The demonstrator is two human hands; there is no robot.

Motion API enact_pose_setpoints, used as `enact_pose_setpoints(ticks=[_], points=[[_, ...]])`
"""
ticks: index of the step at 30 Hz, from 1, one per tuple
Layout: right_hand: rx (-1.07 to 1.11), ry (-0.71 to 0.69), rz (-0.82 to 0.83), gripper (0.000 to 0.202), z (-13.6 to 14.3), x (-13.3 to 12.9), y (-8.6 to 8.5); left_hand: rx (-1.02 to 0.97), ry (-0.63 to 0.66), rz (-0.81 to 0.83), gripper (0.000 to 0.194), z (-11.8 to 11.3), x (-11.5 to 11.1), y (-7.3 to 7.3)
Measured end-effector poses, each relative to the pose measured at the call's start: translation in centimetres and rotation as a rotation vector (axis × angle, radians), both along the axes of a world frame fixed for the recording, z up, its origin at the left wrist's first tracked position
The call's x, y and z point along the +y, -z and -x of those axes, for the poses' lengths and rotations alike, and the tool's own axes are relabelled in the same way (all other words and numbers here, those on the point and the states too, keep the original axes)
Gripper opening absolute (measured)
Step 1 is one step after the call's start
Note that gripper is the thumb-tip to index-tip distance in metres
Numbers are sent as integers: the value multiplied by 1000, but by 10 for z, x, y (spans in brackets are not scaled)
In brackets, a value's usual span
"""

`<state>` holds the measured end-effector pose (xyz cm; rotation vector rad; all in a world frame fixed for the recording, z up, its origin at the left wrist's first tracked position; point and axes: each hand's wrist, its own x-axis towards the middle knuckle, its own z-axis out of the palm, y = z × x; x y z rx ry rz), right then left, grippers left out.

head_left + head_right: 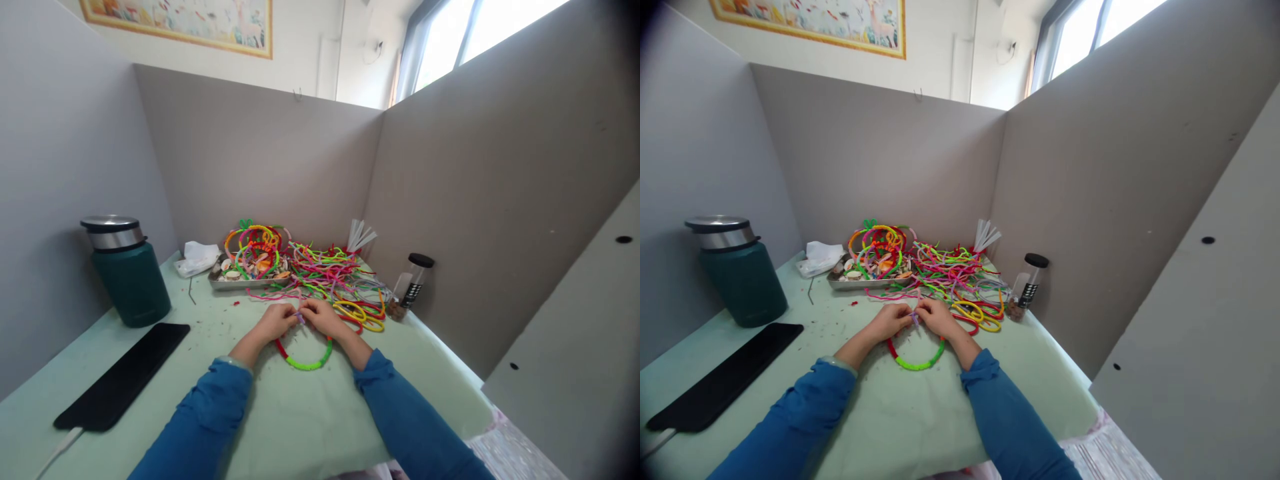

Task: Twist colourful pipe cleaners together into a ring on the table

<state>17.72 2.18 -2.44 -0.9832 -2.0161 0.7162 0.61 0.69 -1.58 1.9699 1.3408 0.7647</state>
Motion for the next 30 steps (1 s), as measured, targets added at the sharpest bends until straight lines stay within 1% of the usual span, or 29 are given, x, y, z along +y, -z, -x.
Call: enact_pose_setpoints(ticks=[3, 6, 11, 16, 20, 23, 25, 27, 29, 30], points=[[2, -4, 7, 12, 0, 0, 1, -5, 15, -6, 24, 0, -1, 0], [-5, 3, 8, 12, 0, -3, -1, -37, 21, 28, 28, 1, -2, -2], [12, -17, -33, 13, 2, -10, -7, -169, 5, 159, 33, 0, -6, -10], [27, -36, -31, 13, 2, -13, -8, -285, -31, 275, 39, 1, -9, -15], [53, -48, -32, 14, 2, -15, -9, -363, -25, 325, 37, 2, -10, -17], [64, -49, -34, 14, 3, -15, -9, -395, -26, 351, 36, 2, -9, -17], [67, -34, -31, 13, 3, -14, -8, -371, -30, 333, 36, 2, -8, -15], [67, -1, -18, 13, 3, -12, -7, -299, -47, 287, 37, 2, -6, -12], [65, 35, 7, 13, 3, -9, -5, -189, -88, 193, 37, 3, -3, -11], [66, 52, 23, 14, 3, -8, -4, -127, -116, 109, 36, 4, -2, -11]])
